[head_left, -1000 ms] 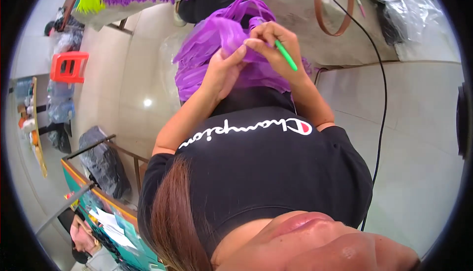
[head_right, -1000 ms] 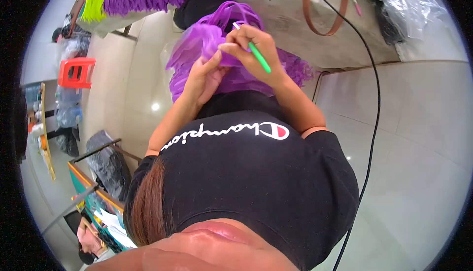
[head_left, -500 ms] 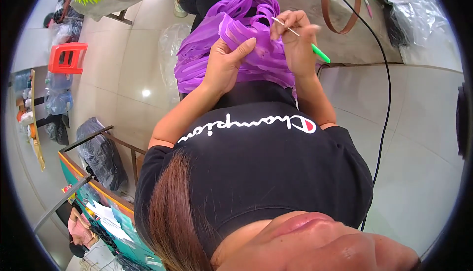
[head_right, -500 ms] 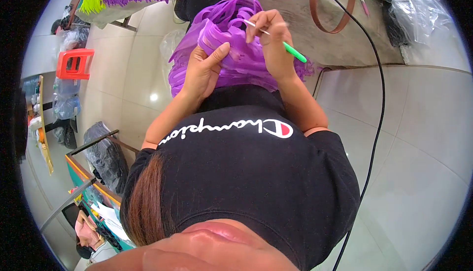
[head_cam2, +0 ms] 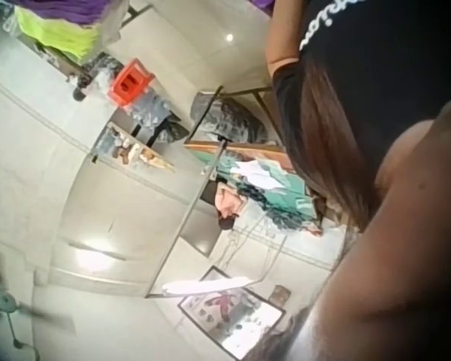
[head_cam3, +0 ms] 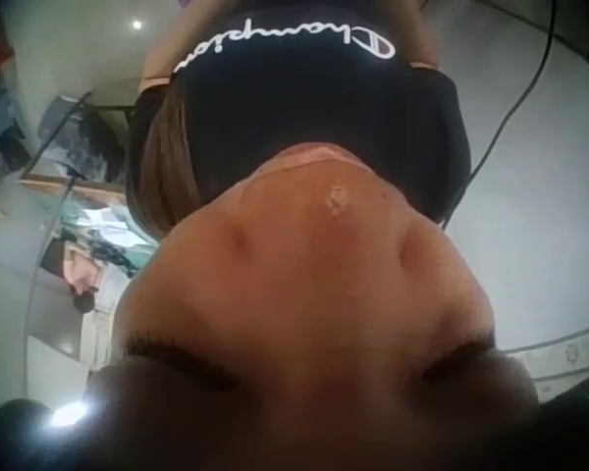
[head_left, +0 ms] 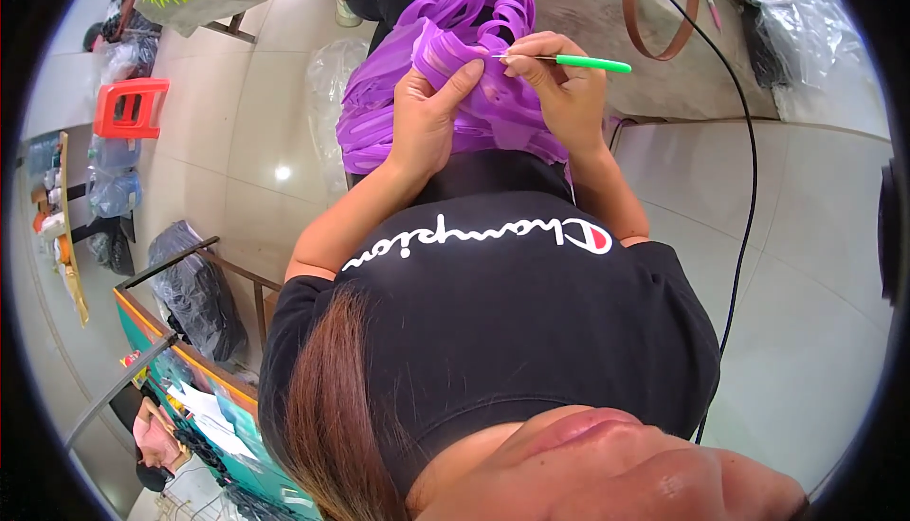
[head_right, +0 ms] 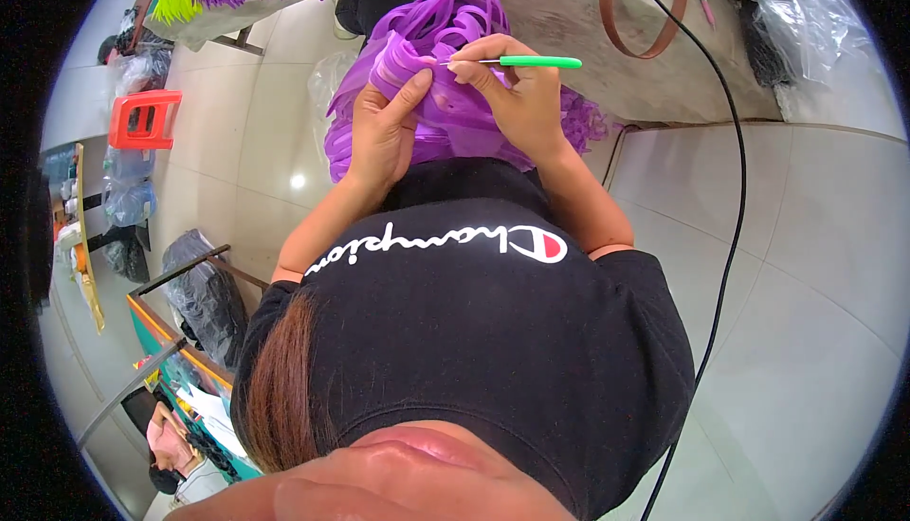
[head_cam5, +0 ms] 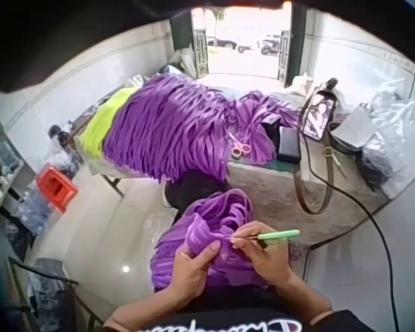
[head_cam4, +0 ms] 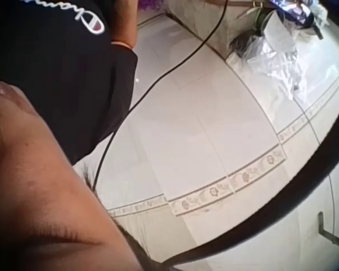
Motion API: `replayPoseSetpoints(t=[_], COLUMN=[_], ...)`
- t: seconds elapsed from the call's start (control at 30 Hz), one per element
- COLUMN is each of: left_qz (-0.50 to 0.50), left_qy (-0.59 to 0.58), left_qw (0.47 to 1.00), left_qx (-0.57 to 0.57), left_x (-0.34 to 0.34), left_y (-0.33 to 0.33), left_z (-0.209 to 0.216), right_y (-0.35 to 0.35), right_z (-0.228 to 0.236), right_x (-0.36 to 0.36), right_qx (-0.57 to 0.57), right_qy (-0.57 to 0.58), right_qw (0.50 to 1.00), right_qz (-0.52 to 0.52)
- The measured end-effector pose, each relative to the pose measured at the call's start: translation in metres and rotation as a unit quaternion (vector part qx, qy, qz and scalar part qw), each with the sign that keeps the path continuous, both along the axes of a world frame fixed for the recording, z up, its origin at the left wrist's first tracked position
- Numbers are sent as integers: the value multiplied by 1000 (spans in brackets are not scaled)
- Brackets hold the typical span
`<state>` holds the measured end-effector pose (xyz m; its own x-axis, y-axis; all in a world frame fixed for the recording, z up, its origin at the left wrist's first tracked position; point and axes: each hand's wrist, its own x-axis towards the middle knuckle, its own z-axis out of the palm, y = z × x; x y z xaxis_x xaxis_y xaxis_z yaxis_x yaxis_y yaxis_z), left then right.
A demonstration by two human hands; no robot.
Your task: Using a hook tool to repair or finish threads on a purple fabric garment.
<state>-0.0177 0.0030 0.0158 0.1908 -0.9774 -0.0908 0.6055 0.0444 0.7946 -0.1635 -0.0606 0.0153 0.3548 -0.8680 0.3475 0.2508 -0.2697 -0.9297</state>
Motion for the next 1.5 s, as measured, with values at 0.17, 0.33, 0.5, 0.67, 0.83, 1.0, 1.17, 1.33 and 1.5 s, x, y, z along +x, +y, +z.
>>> replayPoseSetpoints(t=[0.17, 0.33, 0.5, 0.67, 0.83, 1.0, 1.17, 1.33, 1.5], left_qz=[20, 26, 32, 58, 48, 37, 54, 40, 13], left_qy=[-42, -45, -52, -104, -97, -108, -135, -161, -194], left_qw=[999, 998, 998, 992, 994, 993, 989, 986, 980], left_qx=[-12, -23, -21, -29, -17, -15, -31, -34, -43], left_x=[-2, -3, -2, -2, -1, -3, -5, -3, -6], left_y=[1, 1, 0, 0, 2, 3, 3, 4, 5], left_z=[-3, -4, -7, -11, -10, -4, -4, -4, -7], right_y=[-2, -3, 0, -3, -9, -17, -24, -28, -42], right_z=[-4, -8, -6, 1, 5, 8, 15, 15, 13], right_x=[1, 3, 5, 5, -6, -10, -5, -2, 4], right_qx=[-57, -93, -111, -218, -149, -33, -73, -70, 9], right_qy=[31, 44, 63, 154, 120, 29, -6, 126, 91], right_qw=[998, 994, 990, 960, 981, 999, 997, 981, 980], right_qz=[-13, -21, -54, -80, -30, 5, 35, 126, 178])
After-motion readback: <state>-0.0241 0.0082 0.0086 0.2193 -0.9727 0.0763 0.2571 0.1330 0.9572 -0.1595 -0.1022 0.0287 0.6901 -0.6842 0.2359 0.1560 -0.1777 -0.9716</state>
